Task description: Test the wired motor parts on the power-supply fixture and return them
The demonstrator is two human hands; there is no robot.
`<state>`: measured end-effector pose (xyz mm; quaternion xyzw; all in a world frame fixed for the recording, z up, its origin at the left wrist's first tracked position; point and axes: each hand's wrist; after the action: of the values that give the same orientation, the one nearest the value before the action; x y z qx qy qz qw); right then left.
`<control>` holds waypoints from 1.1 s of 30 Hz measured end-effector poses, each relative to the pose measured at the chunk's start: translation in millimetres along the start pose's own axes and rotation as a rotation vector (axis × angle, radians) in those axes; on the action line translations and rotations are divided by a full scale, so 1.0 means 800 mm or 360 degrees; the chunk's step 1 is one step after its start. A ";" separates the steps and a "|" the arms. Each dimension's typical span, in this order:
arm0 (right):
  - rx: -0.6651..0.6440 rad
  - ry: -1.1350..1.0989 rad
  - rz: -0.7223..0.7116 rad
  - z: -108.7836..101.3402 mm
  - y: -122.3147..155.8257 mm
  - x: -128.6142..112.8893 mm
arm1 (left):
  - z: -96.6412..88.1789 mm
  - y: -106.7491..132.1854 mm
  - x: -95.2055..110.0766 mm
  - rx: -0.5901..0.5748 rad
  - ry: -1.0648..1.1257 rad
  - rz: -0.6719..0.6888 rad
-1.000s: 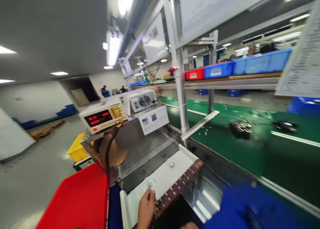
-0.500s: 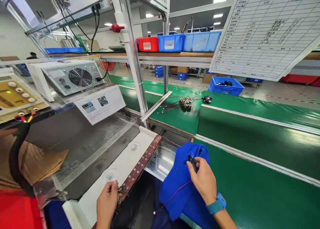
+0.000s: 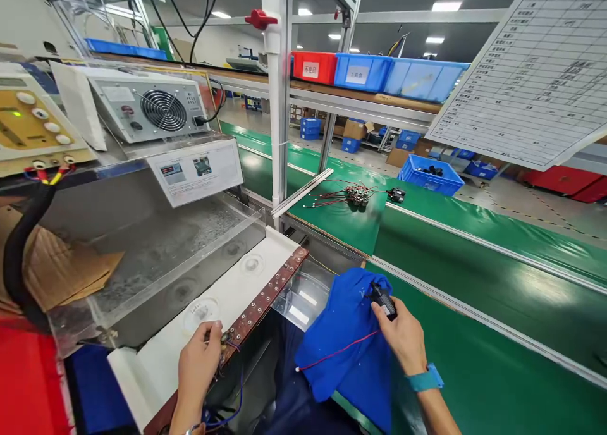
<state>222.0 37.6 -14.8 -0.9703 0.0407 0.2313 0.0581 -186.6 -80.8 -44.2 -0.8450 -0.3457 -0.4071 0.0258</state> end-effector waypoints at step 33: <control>0.0185 0.0356 -0.0735 0.021 0.019 0.033 | 0.001 -0.002 -0.004 -0.0014 -0.0045 0.0004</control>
<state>236.5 23.5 -43.4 -0.9684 -0.1626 0.1004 0.1603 -188.3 -81.6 -47.6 -0.8513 -0.3431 -0.3965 0.0178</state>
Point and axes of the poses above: each hand's wrist, its own y-axis away from the middle knuckle, its own z-axis out of the palm, x = y × z, and after that the axes turned 8 degrees about -x, right-handed
